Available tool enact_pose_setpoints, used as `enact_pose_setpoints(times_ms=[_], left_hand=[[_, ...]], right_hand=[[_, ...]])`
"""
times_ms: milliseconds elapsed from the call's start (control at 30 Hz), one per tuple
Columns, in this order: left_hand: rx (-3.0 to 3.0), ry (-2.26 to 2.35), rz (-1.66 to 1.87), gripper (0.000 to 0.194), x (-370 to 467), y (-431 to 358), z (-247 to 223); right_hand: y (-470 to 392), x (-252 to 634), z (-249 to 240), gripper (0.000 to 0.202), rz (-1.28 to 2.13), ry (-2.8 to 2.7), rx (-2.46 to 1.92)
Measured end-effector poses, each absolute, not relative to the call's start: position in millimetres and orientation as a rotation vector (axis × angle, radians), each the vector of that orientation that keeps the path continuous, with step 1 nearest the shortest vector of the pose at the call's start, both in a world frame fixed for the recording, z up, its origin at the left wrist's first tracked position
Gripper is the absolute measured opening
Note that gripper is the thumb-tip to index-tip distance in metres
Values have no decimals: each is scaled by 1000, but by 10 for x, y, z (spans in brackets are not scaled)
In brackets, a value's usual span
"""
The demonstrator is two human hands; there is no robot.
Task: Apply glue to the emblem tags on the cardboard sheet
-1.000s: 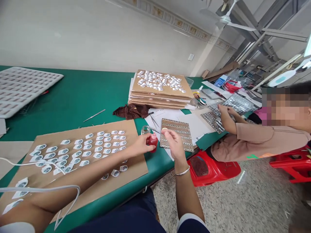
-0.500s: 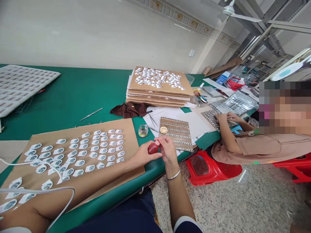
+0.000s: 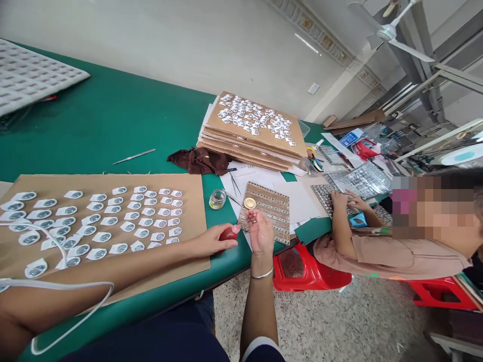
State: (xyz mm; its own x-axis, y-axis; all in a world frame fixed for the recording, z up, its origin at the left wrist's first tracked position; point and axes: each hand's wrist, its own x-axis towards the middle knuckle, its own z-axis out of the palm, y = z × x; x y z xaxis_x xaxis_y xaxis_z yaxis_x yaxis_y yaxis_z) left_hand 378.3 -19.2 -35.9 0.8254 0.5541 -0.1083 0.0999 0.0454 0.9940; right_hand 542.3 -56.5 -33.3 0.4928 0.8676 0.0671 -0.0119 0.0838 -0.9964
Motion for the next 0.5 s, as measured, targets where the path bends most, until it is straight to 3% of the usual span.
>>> enact_pose_setpoints(times_ms=[167, 267, 500], left_hand=[[1805, 619, 459, 37, 3681, -167, -378], [1836, 625, 445, 40, 3613, -148, -374], [1891, 682, 340, 65, 3403, -112, -259]], right_hand=[[-631, 5426, -430, 21, 614, -1143, -1616], [-638, 5465, -445, 20, 502, -1278, -1798], [-524, 5912, -344, 16, 132, -1344, -2183]])
